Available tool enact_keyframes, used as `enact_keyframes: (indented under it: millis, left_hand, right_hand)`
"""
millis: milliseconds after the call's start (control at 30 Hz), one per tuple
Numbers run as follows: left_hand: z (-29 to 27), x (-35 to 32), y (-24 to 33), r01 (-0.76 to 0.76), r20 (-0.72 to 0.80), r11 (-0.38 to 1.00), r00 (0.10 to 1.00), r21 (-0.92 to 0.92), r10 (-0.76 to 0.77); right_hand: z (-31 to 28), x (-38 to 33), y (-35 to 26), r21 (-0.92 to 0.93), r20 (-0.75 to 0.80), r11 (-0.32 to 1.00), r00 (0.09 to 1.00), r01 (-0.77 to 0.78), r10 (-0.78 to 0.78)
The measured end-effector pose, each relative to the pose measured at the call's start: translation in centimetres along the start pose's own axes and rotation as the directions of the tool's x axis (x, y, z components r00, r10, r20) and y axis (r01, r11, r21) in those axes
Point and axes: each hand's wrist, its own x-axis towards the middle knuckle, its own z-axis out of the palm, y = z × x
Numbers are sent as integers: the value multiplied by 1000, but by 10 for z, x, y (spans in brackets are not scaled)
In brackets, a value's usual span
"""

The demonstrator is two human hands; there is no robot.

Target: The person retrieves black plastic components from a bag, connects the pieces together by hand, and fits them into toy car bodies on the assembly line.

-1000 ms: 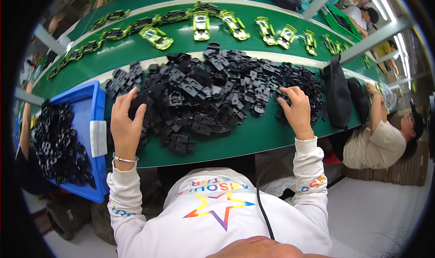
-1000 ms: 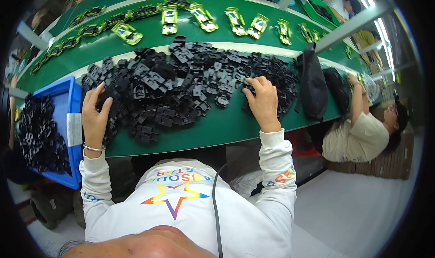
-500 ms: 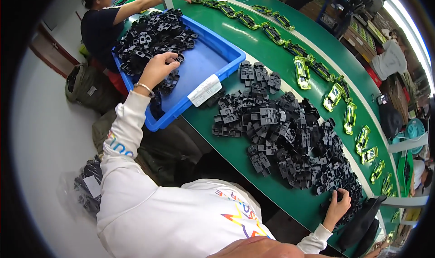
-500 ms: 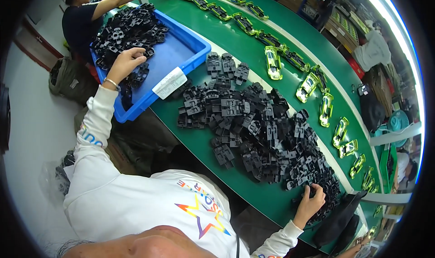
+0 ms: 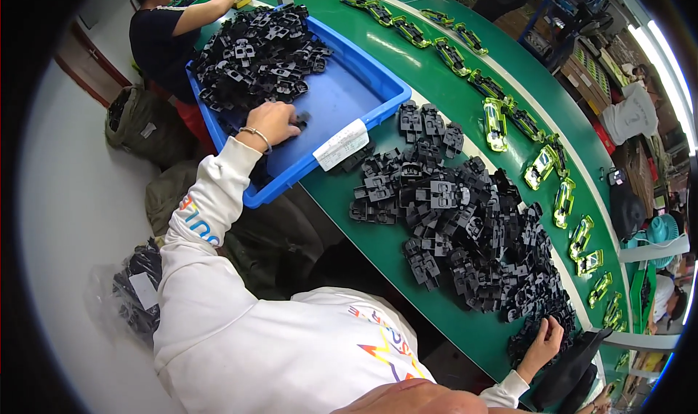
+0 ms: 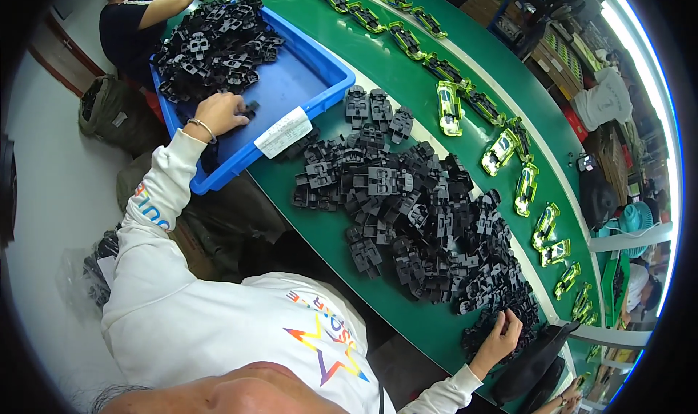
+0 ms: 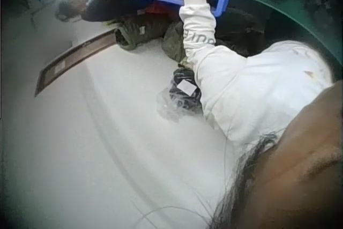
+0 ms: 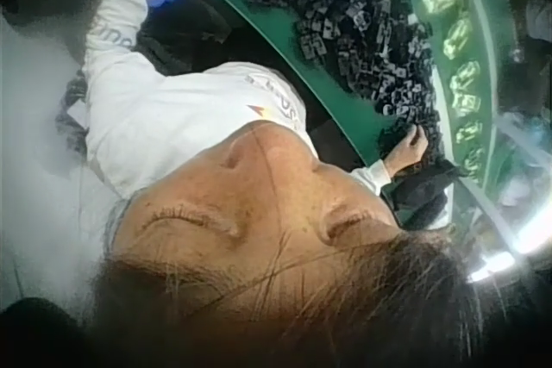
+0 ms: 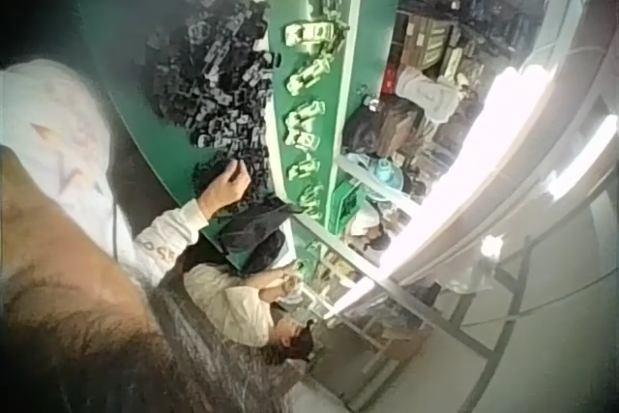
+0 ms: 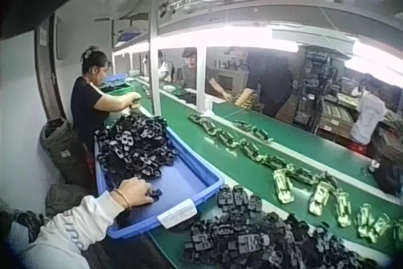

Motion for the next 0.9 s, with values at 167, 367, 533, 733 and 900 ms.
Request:
enact_keyframes:
  millis: [167, 367, 533, 733, 900]
  left_hand:
    - [3, -1, 39, -112, -72, 993, 991, -25, 110]
    - [16, 12, 42, -316, -188, 931, 918, 183, 348]
    - [1, 19, 53, -93, -204, 977, 978, -192, 53]
    - [-7, 25, 26, -156, -173, 347, 985, -925, -18]
    - [-55, -26, 106, -20, -23, -189, 1000, -982, 13]
  right_hand:
    - [4, -15, 8, -132, 196, 987, 979, 89, -62]
    - [6, -22, 5, -157, 171, 978, 979, 139, -112]
    - [6, -18, 0, -175, 115, 976, 987, 127, -108]
    - [-1, -4, -2, -156, 170, 980, 981, 124, -97]
    - [-8, 0, -2, -105, 33, 986, 992, 128, -125]
